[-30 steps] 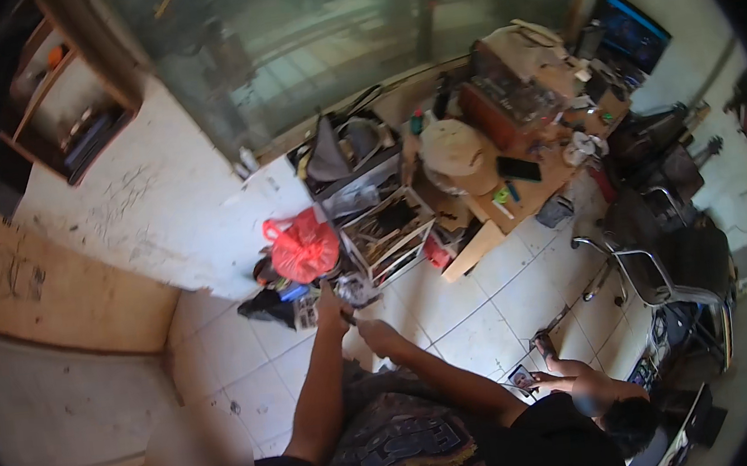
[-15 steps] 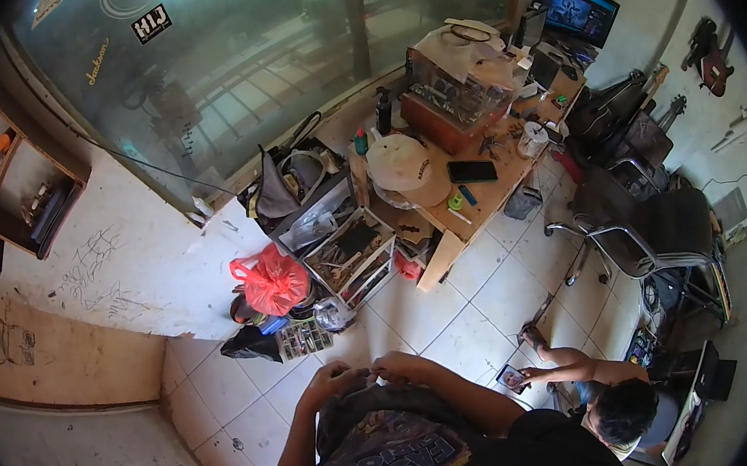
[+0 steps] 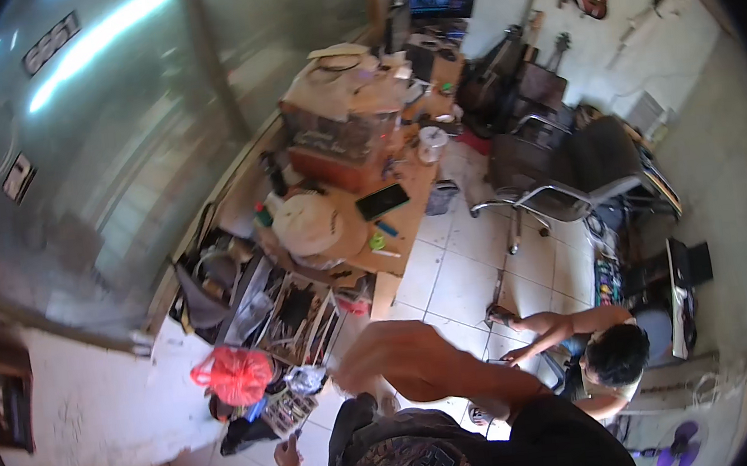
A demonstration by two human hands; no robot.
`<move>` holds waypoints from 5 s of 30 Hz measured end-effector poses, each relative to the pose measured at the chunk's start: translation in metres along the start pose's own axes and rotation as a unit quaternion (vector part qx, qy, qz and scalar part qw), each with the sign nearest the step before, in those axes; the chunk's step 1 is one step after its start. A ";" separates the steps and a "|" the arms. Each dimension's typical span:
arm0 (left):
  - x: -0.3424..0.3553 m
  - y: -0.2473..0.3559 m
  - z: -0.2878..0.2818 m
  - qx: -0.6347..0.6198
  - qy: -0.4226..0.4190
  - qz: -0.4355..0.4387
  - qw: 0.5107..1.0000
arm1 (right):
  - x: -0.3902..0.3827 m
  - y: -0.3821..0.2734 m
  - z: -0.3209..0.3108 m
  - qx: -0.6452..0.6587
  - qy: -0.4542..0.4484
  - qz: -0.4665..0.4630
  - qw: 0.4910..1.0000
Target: The person sands the sides and edges of a guitar body with a sanding block and a piece of sandpaper, then moves to a storage area and picks up a small tool from a drawer.
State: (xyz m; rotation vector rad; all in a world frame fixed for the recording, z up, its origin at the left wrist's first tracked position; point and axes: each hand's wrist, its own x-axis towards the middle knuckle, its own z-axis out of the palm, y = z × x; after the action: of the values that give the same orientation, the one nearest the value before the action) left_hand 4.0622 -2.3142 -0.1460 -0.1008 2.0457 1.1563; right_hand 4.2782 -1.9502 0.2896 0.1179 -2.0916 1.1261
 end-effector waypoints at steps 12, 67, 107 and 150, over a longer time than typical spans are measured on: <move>0.141 -0.022 -0.010 0.162 -0.019 0.011 0.987 | 0.115 -0.055 -0.029 -0.301 0.287 -0.282 0.865; 0.007 0.205 0.285 0.251 -0.075 -0.054 0.964 | -0.191 0.310 -0.201 -0.001 -0.176 0.488 0.855; -0.150 0.069 0.120 -0.347 -0.187 -0.109 0.913 | -0.196 0.142 0.123 -0.006 -0.457 0.403 0.793; -0.004 -0.148 0.228 -0.235 0.077 -0.230 0.941 | -0.390 0.653 0.312 0.364 0.201 0.763 0.495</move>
State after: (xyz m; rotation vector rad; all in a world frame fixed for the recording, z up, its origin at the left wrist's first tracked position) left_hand 4.2588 -2.2288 -0.3140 -0.8801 1.6974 1.3288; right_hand 4.1183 -1.8848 -0.5139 -1.7412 -0.6433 2.5432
